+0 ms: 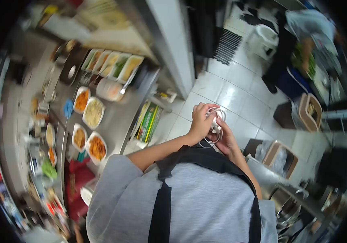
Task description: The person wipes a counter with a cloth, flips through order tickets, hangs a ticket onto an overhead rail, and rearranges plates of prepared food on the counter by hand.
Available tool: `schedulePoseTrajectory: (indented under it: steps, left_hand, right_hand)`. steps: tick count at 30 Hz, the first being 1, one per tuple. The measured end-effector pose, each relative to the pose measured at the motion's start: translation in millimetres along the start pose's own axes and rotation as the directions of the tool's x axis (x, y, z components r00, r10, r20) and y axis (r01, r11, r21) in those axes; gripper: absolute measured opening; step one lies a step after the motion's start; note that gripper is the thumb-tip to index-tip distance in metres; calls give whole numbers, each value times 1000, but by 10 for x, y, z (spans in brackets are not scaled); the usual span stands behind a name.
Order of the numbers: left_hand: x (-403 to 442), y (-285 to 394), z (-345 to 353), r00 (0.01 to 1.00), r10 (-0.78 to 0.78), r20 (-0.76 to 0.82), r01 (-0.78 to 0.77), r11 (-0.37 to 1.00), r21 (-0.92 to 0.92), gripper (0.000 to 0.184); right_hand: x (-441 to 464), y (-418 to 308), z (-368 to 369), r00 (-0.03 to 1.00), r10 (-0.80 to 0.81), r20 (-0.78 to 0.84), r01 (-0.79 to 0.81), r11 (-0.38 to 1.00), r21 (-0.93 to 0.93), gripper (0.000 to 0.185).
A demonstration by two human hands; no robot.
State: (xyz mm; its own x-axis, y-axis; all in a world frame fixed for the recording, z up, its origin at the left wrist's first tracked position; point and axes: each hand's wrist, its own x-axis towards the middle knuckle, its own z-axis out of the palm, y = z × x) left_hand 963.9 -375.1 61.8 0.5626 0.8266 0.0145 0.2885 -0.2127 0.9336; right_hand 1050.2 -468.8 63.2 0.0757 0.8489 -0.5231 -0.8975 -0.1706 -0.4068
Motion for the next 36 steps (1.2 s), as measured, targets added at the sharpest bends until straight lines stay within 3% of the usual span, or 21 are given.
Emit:
schedulePoseTrajectory:
  steps: [1, 2, 5, 6, 7, 10, 13, 15, 17, 18, 19, 21, 24, 26, 27, 28, 30, 31, 33, 34, 36]
  left_hand:
    - [-73, 77, -133, 993, 101, -66, -87, 978, 192, 22]
    - [-179, 98, -252, 996, 73, -56, -64, 985, 158, 32]
    - [-518, 150, -665, 925, 352, -143, -291, 899, 328, 45]
    - [-655, 160, -827, 920, 373, -122, -314, 886, 341, 52]
    - [-807, 159, -989, 914, 392, -101, -335, 873, 355, 61]
    - [-1427, 67, -1435, 883, 449, -138, -360, 835, 416, 72]
    - [-2313, -97, -2049, 855, 440, -276, -328, 870, 369, 79]
    - [-2966, -180, -2480, 822, 382, -422, -279, 916, 288, 86]
    - [-3634, -193, -2798, 745, 274, -608, -264, 958, 109, 89]
    - [-3927, -245, -2929, 698, 257, -668, -168, 966, 196, 91]
    - [-4213, -287, -3024, 647, 152, -747, -88, 988, 125, 89]
    - [-4705, -405, -3174, 519, -46, -854, 33, 999, -34, 84]
    - [-5228, -754, -3265, 340, -66, -938, 166, 986, -9, 80]
    - [-5567, -968, -3321, 380, 26, -925, 321, 934, 159, 73]
    - [-5701, -1078, -3342, 412, 67, -909, 389, 889, 242, 70]
    - [-5802, -1192, -3343, 416, -47, -908, 392, 910, 133, 68]
    - [-5881, -1363, -3296, 285, -155, -946, 379, 925, -37, 69]
    - [-5912, -1440, -3276, 222, -206, -953, 362, 925, -116, 70]
    - [-6006, -1602, -3197, 199, -390, -899, 280, 902, -330, 75]
    - [-6018, -1719, -3176, 190, -438, -879, 249, 887, -388, 76]
    - [-6079, -1939, -3089, 226, -617, -753, 209, 786, -581, 69]
  right_hand:
    - [11, 49, 86, 999, 1, 39, 0, 1000, -20, 44]
    - [93, 193, -81, 994, 41, 99, -37, 998, -47, 50]
    - [-63, 461, 109, 991, 97, 90, -83, 985, -151, 56]
    - [-42, 588, 71, 984, 108, 143, -80, 980, -183, 62]
    - [-4, 761, 65, 991, 94, 90, -73, 974, -215, 66]
    - [-113, 1254, 618, 955, 187, 229, -90, 921, -379, 70]
    - [-312, 2048, 1125, 898, 259, 356, -27, 840, -542, 69]
    - [-482, 2644, 1478, 869, 316, 379, -14, 784, -621, 67]
    - [-537, 3237, 1566, 805, 553, 215, -240, 635, -734, 63]
    - [-607, 3572, 1662, 749, 641, 168, -325, 576, -750, 62]
    - [-690, 3891, 1746, 686, 717, 124, -399, 513, -760, 61]
    - [-860, 4413, 1834, 522, 830, 194, -482, 475, -737, 59]
    - [-1027, 5040, 1929, 318, 934, 163, -497, 310, -810, 54]
    - [-1039, 5341, 1924, 236, 966, 104, -453, 204, -868, 47]
    - [-1039, 5470, 1943, 276, 957, 87, -407, 198, -892, 46]
    - [-1037, 5602, 1973, 316, 946, 73, -360, 191, -913, 45]
    - [-1074, 5876, 2050, 432, 899, 78, -252, 204, -946, 43]
    - [-960, 6029, 2011, 429, 898, 104, -185, 200, -962, 43]
    - [-622, 6357, 1850, 426, 893, 147, -56, 189, -980, 43]
    - [-554, 6459, 1932, 560, 827, 47, -200, 190, -961, 41]
    - [-104, 6699, 1932, 692, 719, 63, -149, 228, -962, 40]
